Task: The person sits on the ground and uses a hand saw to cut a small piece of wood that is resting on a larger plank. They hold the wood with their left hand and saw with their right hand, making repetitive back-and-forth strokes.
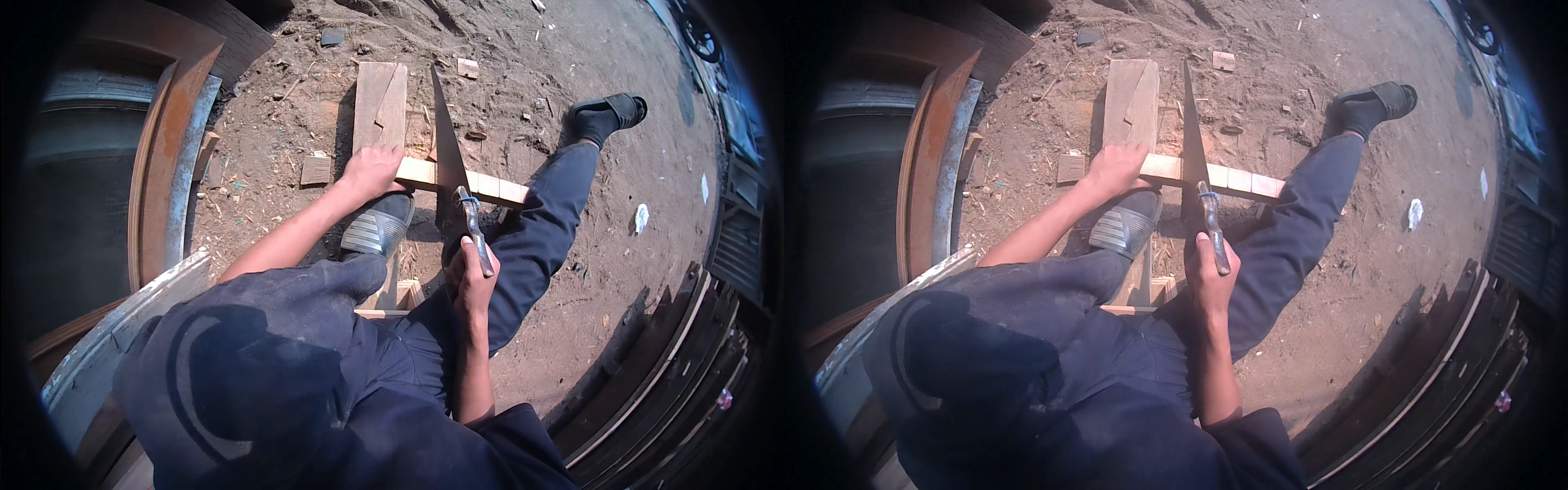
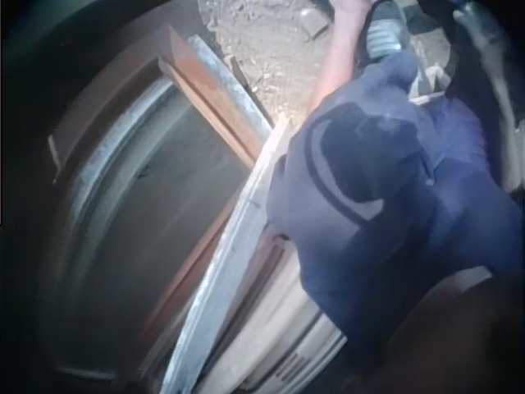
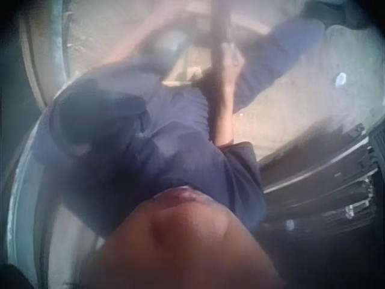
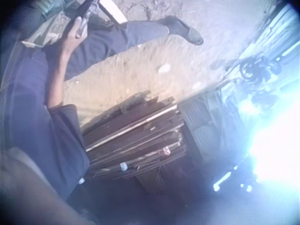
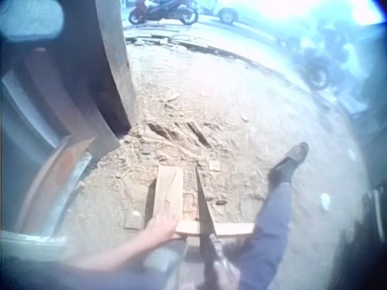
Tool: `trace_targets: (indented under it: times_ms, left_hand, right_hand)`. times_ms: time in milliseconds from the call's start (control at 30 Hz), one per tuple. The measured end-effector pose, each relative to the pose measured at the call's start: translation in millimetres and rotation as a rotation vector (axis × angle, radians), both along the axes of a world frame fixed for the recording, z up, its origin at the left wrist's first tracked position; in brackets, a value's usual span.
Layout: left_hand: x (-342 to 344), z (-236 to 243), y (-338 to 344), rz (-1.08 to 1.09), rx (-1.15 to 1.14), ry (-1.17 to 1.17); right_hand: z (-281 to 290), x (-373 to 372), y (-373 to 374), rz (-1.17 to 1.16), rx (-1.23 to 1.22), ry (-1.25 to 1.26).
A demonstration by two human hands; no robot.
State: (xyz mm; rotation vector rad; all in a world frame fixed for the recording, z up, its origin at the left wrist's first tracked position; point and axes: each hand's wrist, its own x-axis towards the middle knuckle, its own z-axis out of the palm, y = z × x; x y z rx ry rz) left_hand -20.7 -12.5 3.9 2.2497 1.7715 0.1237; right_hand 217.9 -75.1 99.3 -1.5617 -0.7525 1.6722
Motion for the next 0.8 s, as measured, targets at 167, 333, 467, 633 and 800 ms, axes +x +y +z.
trace_targets:
  times_ms: [167, 333, 467, 633, 800]
  left_hand:
    - [5.1, 2.3, 2.8, 0.037, -0.028, -0.036]
    - [3.1, -5.2, 1.6, 0.075, -0.062, -0.038]
    - [0.7, -6.8, 0.0, 0.076, -0.036, -0.041]
    - [10.5, -5.9, 7.7, 0.048, -0.050, -0.032]
    - [-0.6, -8.2, -3.0, 0.060, 0.029, -0.002]
  right_hand:
    - [-7.9, -6.9, -17.1, 0.022, 0.105, -0.149]
    - [12.3, -24.8, -10.2, -0.013, -0.004, -0.104]
    - [32.7, -26.0, -35.9, 0.155, 0.109, -0.398]
    - [35.8, -31.5, -0.9, 0.007, -0.083, -0.231]
    - [43.1, -22.4, -30.8, 0.132, -0.024, -0.290]
